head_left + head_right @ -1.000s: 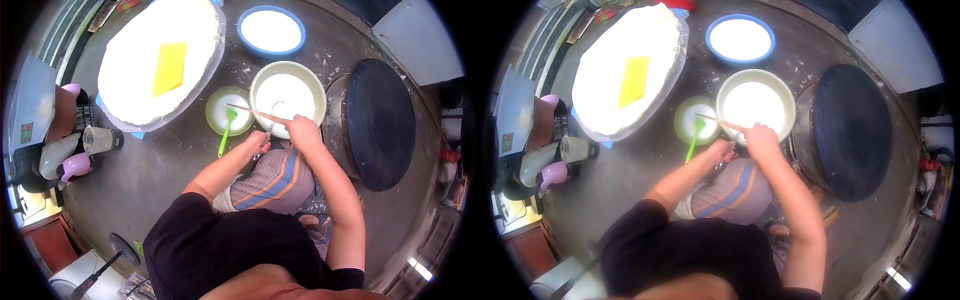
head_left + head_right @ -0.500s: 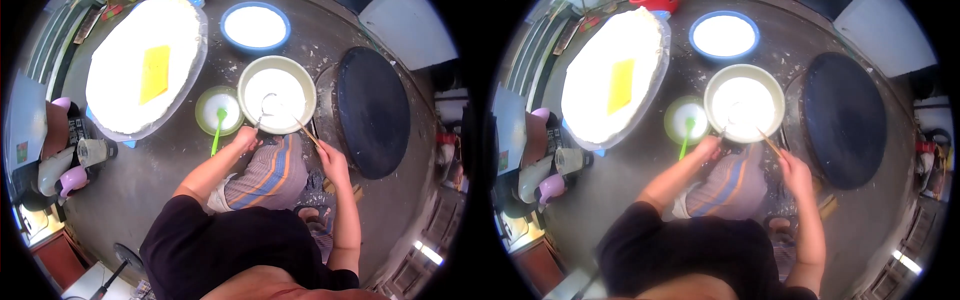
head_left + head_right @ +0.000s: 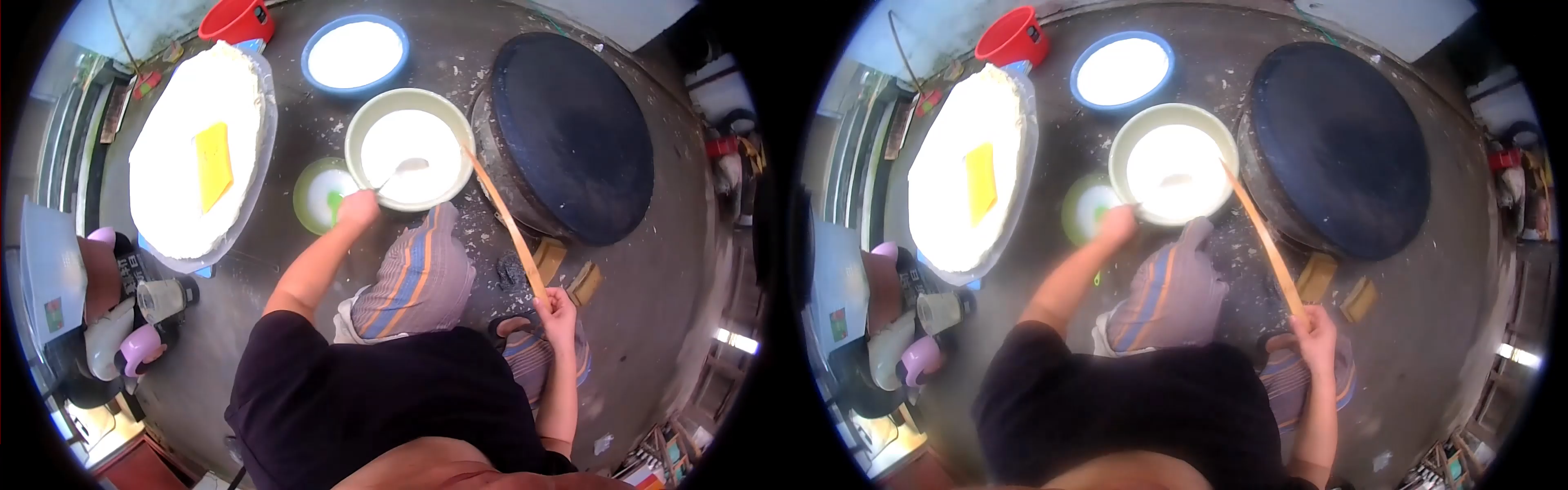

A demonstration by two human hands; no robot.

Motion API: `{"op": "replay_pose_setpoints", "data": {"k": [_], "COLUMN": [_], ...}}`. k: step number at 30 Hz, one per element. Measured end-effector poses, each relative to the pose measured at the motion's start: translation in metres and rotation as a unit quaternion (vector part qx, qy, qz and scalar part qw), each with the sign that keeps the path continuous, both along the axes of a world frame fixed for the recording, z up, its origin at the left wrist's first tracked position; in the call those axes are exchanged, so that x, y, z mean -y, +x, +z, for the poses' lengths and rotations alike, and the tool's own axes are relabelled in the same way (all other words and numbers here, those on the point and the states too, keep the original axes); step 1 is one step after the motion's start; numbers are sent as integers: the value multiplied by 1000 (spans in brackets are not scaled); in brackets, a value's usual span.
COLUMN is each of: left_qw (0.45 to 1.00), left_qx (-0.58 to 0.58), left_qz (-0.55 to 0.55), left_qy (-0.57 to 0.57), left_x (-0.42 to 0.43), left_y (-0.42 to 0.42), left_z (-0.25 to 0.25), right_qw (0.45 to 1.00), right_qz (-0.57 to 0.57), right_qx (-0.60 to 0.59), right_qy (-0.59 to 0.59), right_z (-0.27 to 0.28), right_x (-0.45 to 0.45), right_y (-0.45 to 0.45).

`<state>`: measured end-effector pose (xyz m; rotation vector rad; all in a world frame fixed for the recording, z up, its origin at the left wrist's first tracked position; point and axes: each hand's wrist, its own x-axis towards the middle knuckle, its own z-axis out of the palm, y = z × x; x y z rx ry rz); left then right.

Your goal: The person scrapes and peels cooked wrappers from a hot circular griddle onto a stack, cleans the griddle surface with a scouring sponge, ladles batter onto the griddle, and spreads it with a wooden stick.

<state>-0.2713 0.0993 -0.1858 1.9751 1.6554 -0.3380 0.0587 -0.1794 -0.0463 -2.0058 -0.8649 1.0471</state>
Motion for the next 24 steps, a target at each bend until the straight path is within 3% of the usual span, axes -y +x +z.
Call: {"op": "replay_pose_setpoints", "data": {"k": [5, 7, 8, 10, 11, 14, 15, 17, 18, 19, 21, 22, 24], "left_qw": [993, 998, 998, 988, 988, 999, 999, 995, 981, 981, 997, 1000, 1000], "left_qx": [36, 8, 5, 110, 107, 5, 5, 58, 160, 159, 43, 20, 20], "left_qz": [88, 20, 17, 110, 107, 33, 30, -81, 109, 108, 43, -19, -10], "left_qy": [65, -53, -53, 0, -1, -26, -25, 21, 4, 4, 54, 15, -11], "left_x": [13, 9, 5, 2, 7, 14, 6, -14, -17, -14, -12, -6, -3], "left_y": [15, 20, 15, -5, -2, 10, 15, 25, 39, 44, 52, 47, 26], "left_z": [2, 15, 14, 5, -1, -27, -25, -14, -3, -8, -19, -18, 0], "right_qw": [1000, 1000, 999, 998, 996, 1000, 1000, 998, 998, 998, 995, 994, 994], "right_qz": [-23, -23, -18, -27, -33, -20, -23, -2, -5, -21, -40, -47, -53], "right_qx": [-17, -9, -14, -47, -76, -15, -16, -11, -14, -54, -92, -95, -100], "right_qy": [7, 2, -25, -26, -24, 12, 13, 58, 55, 36, 22, 7, -7], "right_z": [-13, -16, -10, 1, 3, -2, -6, -14, -10, 0, 9, 10, 12], "right_x": [2, 1, 2, 2, 3, 9, 9, 14, 14, 8, 4, 4, 5], "right_y": [-2, -2, -2, -6, -5, -2, 0, -1, -3, -6, -10, -9, -6]}}
